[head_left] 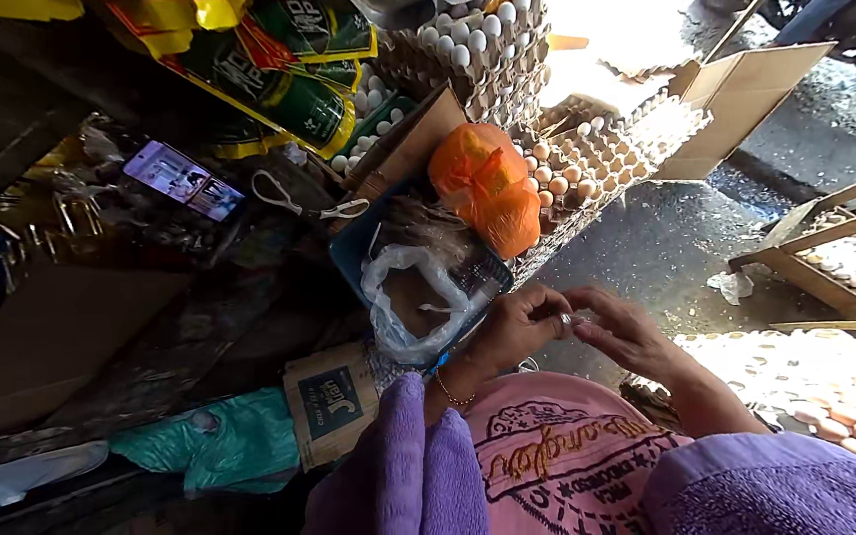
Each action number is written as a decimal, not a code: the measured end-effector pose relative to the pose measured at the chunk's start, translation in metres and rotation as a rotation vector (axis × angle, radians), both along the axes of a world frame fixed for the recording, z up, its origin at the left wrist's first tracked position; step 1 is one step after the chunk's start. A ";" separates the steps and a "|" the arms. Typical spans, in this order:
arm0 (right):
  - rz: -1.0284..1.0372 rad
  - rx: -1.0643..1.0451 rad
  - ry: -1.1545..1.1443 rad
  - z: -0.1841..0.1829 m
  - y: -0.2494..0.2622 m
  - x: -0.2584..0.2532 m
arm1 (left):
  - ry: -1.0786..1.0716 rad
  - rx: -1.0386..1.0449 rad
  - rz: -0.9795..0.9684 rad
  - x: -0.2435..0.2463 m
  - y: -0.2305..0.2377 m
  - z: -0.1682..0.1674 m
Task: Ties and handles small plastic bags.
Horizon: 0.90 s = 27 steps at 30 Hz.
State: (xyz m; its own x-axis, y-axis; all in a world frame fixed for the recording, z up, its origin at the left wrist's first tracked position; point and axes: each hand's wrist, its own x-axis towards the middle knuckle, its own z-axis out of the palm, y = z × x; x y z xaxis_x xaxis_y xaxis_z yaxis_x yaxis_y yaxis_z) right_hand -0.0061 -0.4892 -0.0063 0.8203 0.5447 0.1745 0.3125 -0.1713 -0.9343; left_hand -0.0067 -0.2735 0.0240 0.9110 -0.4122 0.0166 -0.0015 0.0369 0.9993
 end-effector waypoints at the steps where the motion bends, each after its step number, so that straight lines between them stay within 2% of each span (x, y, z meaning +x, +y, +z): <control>1: 0.005 -0.004 -0.027 0.001 0.002 0.000 | 0.003 0.004 -0.031 0.001 0.005 0.001; 7: 0.021 -0.078 -0.133 0.017 0.008 0.003 | 0.044 0.116 -0.289 0.012 0.045 0.008; 10: -0.017 -0.050 -0.162 0.027 0.003 0.007 | -0.021 0.202 -0.302 0.014 0.067 0.005; 15: -0.088 -0.013 -0.163 0.027 0.009 0.011 | -0.343 0.305 -0.196 0.027 0.104 -0.002; 18: -0.141 -0.077 -0.149 0.020 0.032 0.015 | -0.665 0.580 -0.098 0.055 0.125 -0.001; 21: -0.137 -0.284 -0.129 0.020 0.055 0.021 | -0.871 0.821 0.013 0.102 0.153 -0.002; 24: -0.064 -0.367 -0.160 0.013 0.071 0.023 | -0.876 1.003 0.056 0.145 0.185 -0.016; 27: -0.075 -0.389 -0.160 0.006 0.072 0.022 | -0.682 1.093 0.061 0.151 0.190 -0.026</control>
